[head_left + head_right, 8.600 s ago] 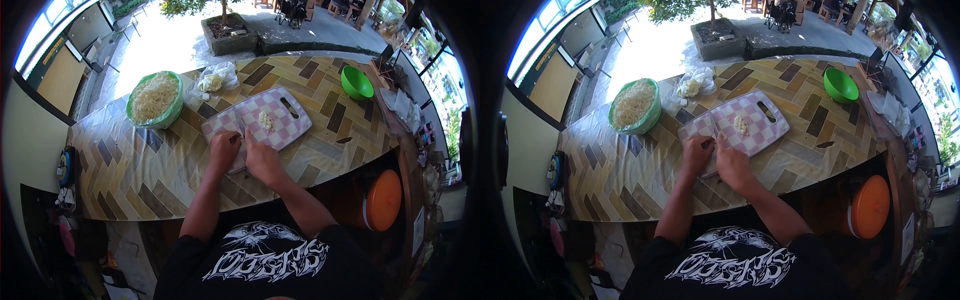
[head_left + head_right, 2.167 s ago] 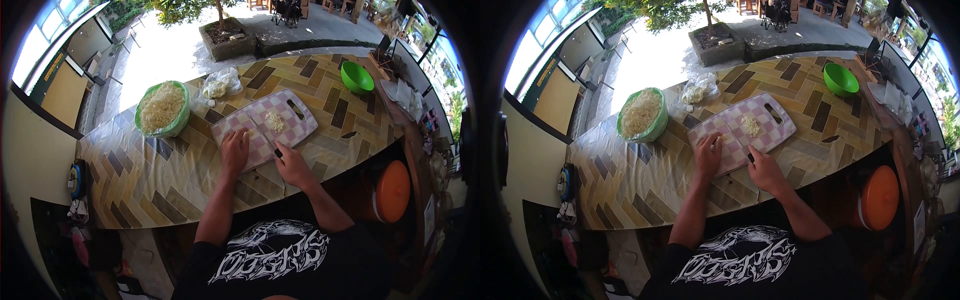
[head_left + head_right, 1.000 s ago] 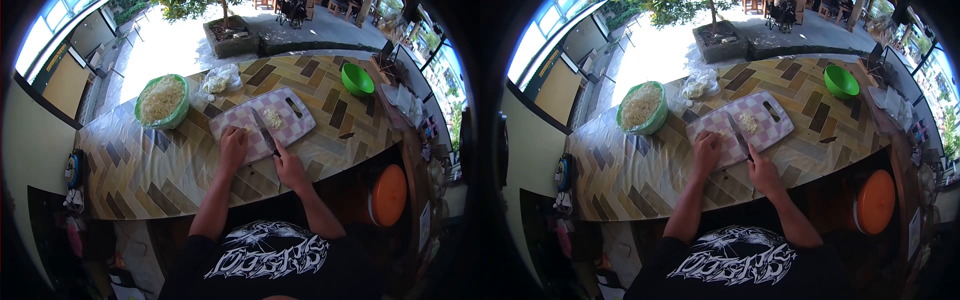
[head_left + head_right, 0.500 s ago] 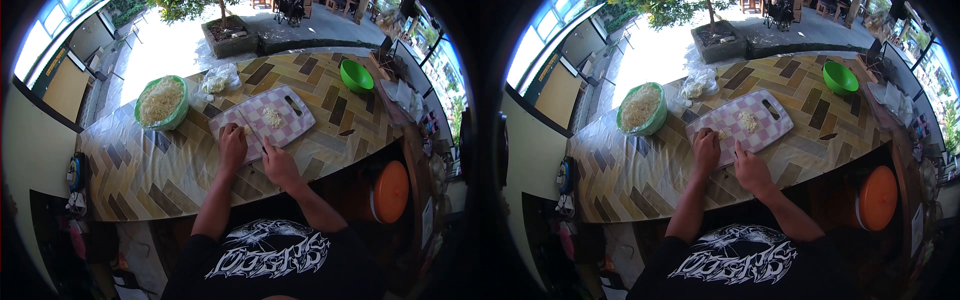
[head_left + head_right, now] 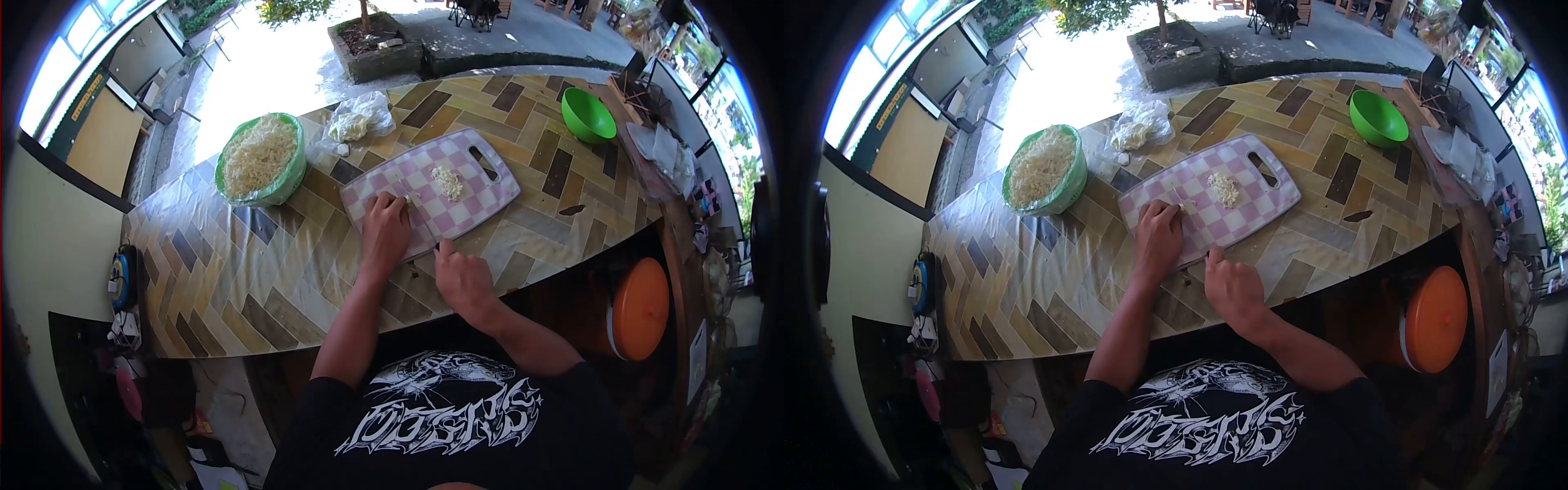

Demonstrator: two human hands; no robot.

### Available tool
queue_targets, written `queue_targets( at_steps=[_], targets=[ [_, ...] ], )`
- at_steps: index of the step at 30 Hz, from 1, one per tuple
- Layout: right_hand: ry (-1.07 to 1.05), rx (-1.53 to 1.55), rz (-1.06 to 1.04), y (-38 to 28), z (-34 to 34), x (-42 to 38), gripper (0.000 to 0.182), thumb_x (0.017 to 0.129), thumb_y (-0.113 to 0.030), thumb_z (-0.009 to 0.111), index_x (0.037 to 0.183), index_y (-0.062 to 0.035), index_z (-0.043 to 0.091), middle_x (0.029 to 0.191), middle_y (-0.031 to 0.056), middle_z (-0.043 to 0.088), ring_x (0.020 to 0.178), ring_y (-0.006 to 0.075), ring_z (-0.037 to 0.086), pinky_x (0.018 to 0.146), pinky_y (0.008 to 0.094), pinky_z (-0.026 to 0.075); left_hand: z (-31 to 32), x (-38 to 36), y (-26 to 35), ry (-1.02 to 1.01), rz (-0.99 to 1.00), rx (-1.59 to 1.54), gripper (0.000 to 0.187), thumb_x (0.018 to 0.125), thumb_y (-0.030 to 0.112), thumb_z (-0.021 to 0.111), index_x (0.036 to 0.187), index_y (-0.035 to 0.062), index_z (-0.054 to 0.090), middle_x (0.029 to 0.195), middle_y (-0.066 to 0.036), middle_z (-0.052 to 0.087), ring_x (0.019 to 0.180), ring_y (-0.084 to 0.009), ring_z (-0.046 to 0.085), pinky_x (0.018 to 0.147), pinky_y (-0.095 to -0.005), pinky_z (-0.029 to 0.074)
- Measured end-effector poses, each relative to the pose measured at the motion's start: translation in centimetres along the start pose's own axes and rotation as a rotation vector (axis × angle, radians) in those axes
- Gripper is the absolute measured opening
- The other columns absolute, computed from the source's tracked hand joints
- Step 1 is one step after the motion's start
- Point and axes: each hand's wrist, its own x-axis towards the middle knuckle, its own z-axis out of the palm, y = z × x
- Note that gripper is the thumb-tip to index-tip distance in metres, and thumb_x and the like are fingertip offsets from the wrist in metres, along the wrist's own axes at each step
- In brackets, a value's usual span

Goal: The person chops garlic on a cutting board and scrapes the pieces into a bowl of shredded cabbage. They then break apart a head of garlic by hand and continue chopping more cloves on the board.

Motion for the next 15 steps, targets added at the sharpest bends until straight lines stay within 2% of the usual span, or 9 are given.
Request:
queue_targets(
  at_steps=[5,8,11,15],
  targets=[
    [0.028,-0.053,-0.048,0.1,1.3,2.9,0.016,0.104,-0.015,0.056,0.102,0.0002,0.06,0.072,0.017,0.075,0.07,0.0339,0.079,0.061,0.0439,0.064,0.3,0.1,-0.4,-0.006,0.017,-0.015,0.014,0.093,0.005,0.071,0.102,0.0002,0.08,0.102,-0.015,0.073,0.102,-0.0383,0.068,0.09,-0.0483,0.055],
    [0.15,0.046,-0.103,0.6,-0.1,5.2,0.012,0.101,-0.012,0.058,0.099,-0.0002,0.06,0.073,0.0165,0.076,0.069,0.0319,0.079,0.06,0.042,0.064,0.0,0.0,-0.4,-0.005,0.033,-0.036,0.014,0.092,0.004,0.071,0.102,0.0,0.08,0.102,-0.014,0.073,0.1,-0.0381,0.068,0.089,-0.0478,0.055],
    [0.074,0.057,-0.076,0.0,-1.9,4.2,0.01,0.098,-0.011,0.059,0.098,-0.0002,0.06,0.075,0.019,0.076,0.071,0.0334,0.08,0.063,0.0423,0.065,-0.1,0.0,-0.3,-0.011,0.038,-0.022,0.014,0.092,0.003,0.071,0.102,0.0002,0.08,0.101,-0.014,0.073,0.1,-0.0377,0.068,0.089,-0.0476,0.055],
    [-0.052,0.029,0.059,-1.9,-0.6,3.0,0.01,0.096,-0.009,0.06,0.099,0.0015,0.061,0.079,0.0236,0.076,0.078,0.0384,0.08,0.07,0.0445,0.065,0.1,0.1,-0.8,-0.003,0.039,-0.03,0.014,0.092,0.004,0.071,0.102,0.0013,0.081,0.101,-0.014,0.073,0.099,-0.0373,0.068,0.087,-0.0478,0.056]
  ],
)
